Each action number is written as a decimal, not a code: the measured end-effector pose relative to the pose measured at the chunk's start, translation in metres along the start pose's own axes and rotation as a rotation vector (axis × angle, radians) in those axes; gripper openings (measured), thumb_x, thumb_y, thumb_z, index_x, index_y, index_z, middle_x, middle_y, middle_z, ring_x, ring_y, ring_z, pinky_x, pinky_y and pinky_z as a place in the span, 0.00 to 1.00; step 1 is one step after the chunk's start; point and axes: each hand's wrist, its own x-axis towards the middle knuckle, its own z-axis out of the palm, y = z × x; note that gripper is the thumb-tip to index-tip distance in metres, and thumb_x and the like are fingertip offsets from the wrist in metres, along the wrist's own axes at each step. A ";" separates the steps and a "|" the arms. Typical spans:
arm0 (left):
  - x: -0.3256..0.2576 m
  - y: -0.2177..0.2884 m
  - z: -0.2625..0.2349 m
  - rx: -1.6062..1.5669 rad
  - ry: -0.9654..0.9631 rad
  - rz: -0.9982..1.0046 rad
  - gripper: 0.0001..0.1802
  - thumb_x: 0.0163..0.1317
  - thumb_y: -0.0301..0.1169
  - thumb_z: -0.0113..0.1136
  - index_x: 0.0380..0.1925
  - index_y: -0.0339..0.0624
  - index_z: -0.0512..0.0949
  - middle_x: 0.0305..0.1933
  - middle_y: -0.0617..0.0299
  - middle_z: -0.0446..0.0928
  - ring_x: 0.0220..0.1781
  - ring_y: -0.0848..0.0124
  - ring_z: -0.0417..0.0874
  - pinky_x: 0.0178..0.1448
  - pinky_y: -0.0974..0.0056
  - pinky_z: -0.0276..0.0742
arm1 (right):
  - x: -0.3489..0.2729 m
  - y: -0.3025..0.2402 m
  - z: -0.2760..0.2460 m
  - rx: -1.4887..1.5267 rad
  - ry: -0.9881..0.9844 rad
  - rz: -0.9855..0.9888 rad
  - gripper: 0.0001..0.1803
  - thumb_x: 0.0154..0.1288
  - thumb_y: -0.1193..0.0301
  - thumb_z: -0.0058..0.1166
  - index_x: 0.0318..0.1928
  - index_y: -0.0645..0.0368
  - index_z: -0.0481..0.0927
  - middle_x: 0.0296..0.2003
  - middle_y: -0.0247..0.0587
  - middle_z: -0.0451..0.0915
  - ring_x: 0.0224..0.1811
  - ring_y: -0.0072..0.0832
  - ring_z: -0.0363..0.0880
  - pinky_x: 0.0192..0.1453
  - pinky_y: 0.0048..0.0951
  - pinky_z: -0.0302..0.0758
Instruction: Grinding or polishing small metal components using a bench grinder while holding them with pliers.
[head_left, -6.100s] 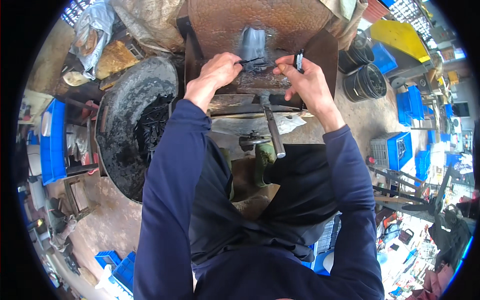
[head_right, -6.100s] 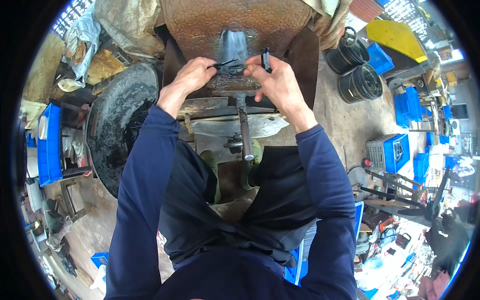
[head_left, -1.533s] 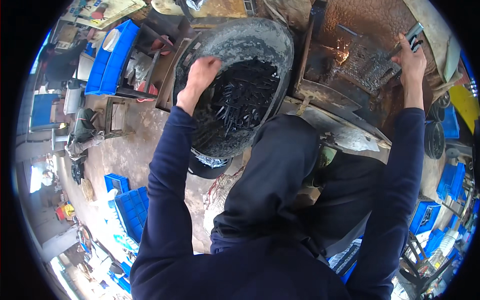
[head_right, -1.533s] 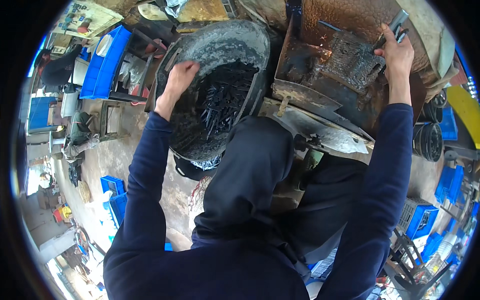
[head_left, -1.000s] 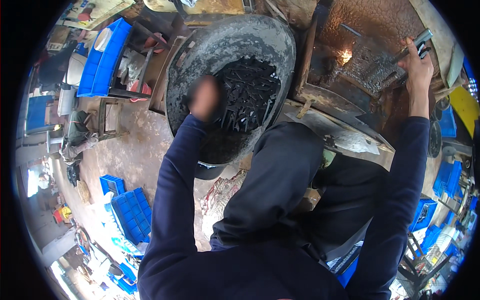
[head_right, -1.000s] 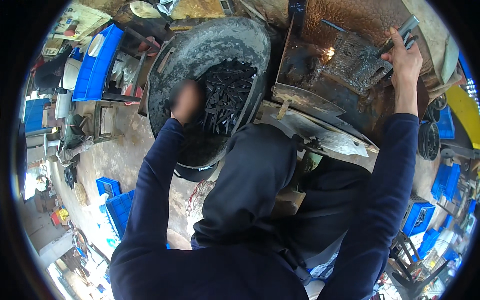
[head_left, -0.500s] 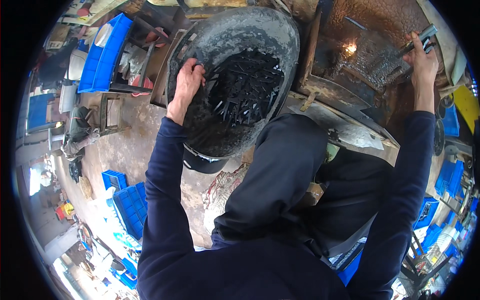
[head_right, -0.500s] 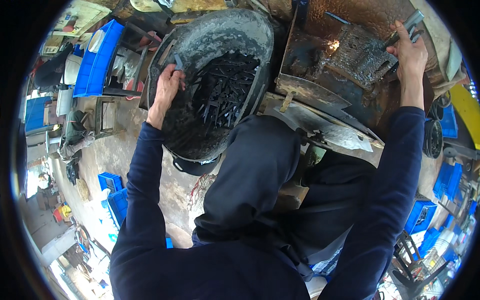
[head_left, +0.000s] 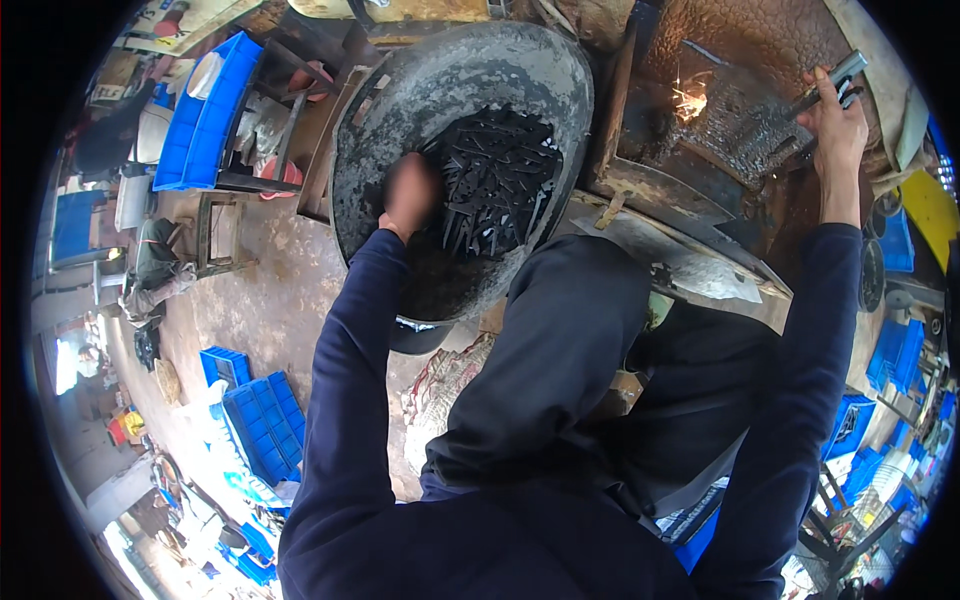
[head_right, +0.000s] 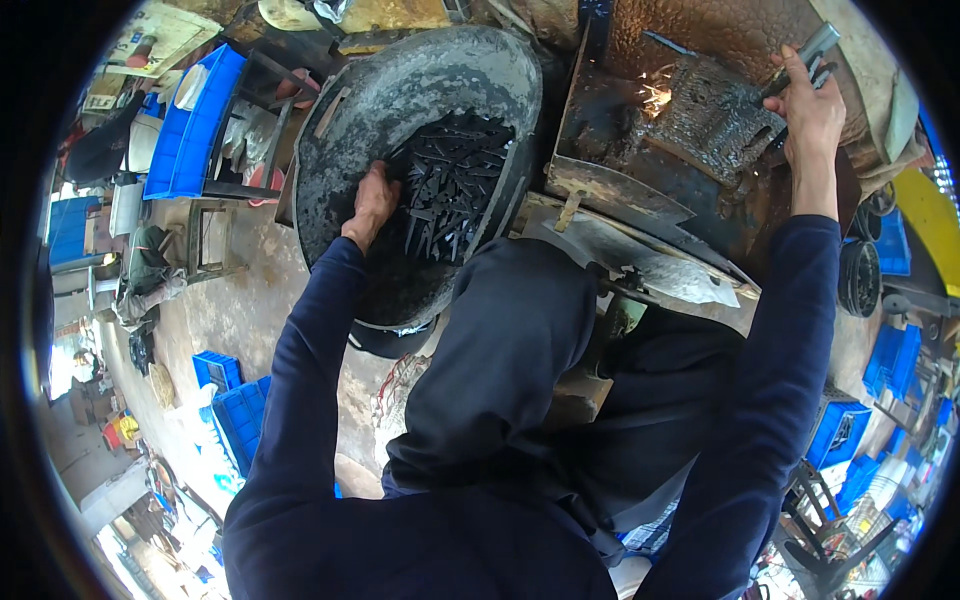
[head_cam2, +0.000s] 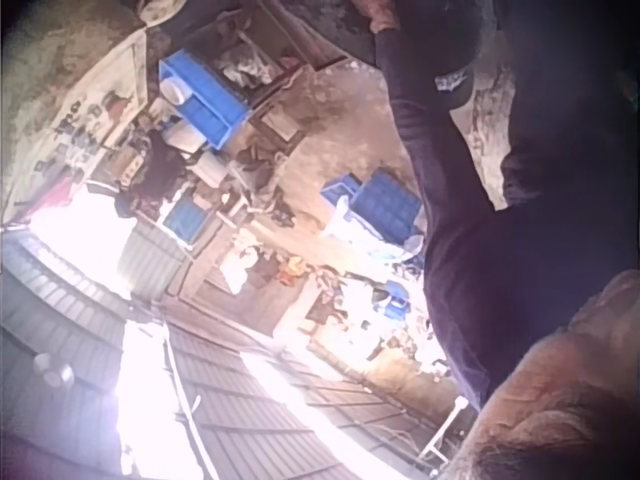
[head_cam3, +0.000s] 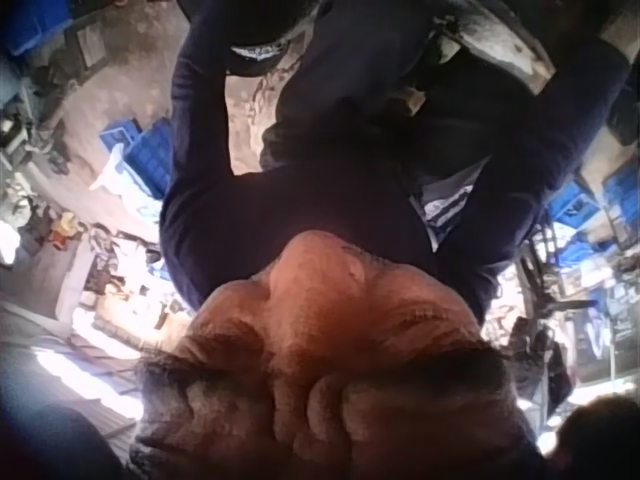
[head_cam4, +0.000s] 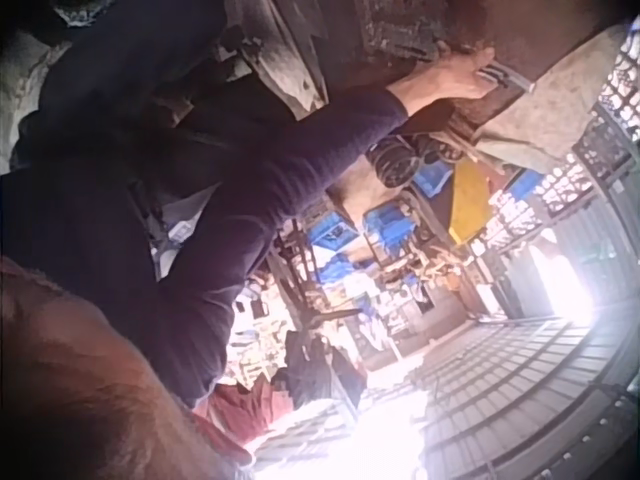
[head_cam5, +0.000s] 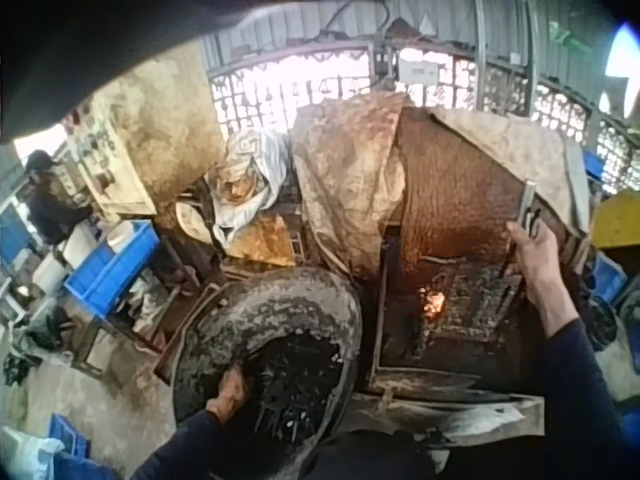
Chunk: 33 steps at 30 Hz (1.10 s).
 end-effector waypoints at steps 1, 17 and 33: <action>0.002 0.000 -0.002 0.002 0.000 0.003 0.21 0.60 0.33 0.62 0.51 0.35 0.76 0.50 0.40 0.80 0.56 0.43 0.79 0.59 0.47 0.76 | 0.000 -0.001 0.002 0.000 0.002 0.004 0.21 0.68 0.63 0.62 0.54 0.64 0.78 0.40 0.37 0.86 0.21 0.13 0.64 0.25 0.21 0.78; -0.050 0.063 -0.105 -1.157 -0.217 -0.048 0.11 0.60 0.29 0.50 0.40 0.38 0.76 0.19 0.69 0.67 0.18 0.77 0.63 0.22 0.70 0.56 | -0.009 -0.005 0.010 -0.063 0.044 -0.033 0.19 0.69 0.61 0.60 0.51 0.62 0.78 0.38 0.38 0.84 0.28 0.18 0.78 0.21 0.21 0.74; -0.084 0.304 -0.147 -1.595 -0.514 0.474 0.17 0.65 0.26 0.48 0.54 0.37 0.71 0.34 0.58 0.79 0.22 0.73 0.74 0.24 0.69 0.68 | -0.012 -0.012 0.006 -0.064 0.056 -0.036 0.19 0.69 0.61 0.59 0.53 0.61 0.78 0.38 0.36 0.83 0.28 0.20 0.78 0.18 0.23 0.75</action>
